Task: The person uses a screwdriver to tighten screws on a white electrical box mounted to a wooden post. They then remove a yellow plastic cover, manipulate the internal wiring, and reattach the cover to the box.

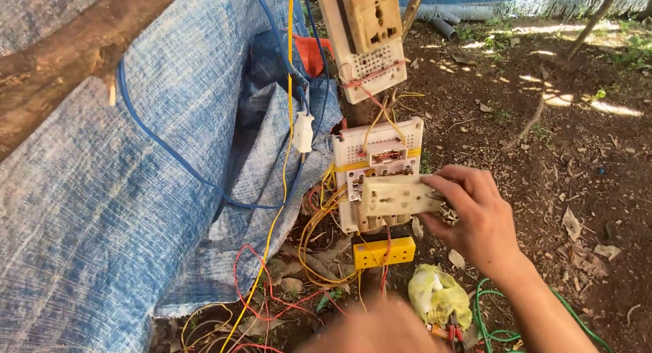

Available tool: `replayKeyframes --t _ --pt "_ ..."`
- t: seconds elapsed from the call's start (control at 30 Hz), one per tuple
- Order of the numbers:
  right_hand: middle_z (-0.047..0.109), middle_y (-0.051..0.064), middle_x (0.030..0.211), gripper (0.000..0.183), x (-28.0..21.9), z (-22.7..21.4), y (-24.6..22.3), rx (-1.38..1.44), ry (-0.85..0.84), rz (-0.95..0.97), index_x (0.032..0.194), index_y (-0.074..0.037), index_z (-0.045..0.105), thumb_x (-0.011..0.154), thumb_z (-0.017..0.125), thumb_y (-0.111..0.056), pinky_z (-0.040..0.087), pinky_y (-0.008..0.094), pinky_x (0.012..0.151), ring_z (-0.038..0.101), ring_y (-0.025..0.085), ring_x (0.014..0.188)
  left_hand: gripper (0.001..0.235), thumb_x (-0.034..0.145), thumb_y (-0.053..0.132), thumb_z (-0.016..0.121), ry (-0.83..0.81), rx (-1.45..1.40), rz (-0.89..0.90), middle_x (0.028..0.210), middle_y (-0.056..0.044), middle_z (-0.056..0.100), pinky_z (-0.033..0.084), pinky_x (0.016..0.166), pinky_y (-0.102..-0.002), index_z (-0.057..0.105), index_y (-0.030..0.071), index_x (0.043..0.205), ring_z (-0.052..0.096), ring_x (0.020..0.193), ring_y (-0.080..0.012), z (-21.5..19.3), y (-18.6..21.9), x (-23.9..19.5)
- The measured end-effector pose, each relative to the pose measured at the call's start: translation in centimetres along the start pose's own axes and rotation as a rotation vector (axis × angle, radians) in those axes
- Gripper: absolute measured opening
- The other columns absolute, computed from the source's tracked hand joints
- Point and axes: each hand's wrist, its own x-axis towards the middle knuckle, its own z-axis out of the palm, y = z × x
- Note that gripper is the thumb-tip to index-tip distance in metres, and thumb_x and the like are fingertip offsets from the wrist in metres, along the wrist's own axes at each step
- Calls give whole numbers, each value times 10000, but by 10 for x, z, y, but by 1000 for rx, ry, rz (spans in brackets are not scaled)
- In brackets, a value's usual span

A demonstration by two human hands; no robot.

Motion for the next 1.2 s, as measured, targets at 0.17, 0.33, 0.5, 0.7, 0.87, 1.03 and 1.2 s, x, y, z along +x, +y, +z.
replayKeyframes --t 0.17,0.33,0.5,0.7,0.87,1.03,1.2 --pt "633 116 1237 622 12 14 1 -20 -41 1 1294 -91 672 728 885 -238 625 328 769 598 248 1043 345 852 102 773 1246 -541 1266 1225 -83 700 547 1016 -442 665 117 1179 666 1122 -272 -27 -75 118" --pt "618 134 1267 643 17 19 5 29 -81 -5 1312 -80 662 720 891 -182 652 367 757 613 271 1048 562 763 43 839 1230 -488 1207 1373 -136 591 444 1173 -471 588 77 1265 537 1302 -301 -17 -46 161" --pt "614 154 1261 651 15 29 13 25 -77 -23 1311 -77 672 701 894 -125 657 340 749 611 257 996 615 753 123 894 1376 -336 1001 1440 -70 608 288 1155 -525 632 147 1309 546 1361 -281 -12 -39 180" --pt "565 159 1300 663 13 30 11 164 -92 38 1340 -67 657 717 876 -5 652 269 824 609 176 864 660 697 239 939 1384 -305 915 1421 47 623 77 1164 -563 649 252 1290 524 1366 -210 -13 -39 186" --pt "531 154 1288 674 6 34 6 270 -43 111 1360 -78 648 729 874 -1 614 270 878 544 189 924 630 721 238 929 1382 -311 946 1402 68 637 85 1149 -545 659 250 1291 536 1357 -200 -16 -43 185" --pt "603 203 1192 573 0 41 2 446 106 312 1240 -78 738 693 906 -61 581 398 646 646 276 776 577 770 242 859 1321 -401 945 1378 39 660 21 1112 -643 652 259 1308 499 1325 -220 -13 -42 193" --pt "668 178 1139 534 -18 60 3 535 185 438 1283 -54 707 775 869 -82 531 365 572 648 224 694 538 775 205 858 1388 -394 962 1357 38 670 40 1106 -642 672 239 1279 519 1308 -216 -12 -37 191"
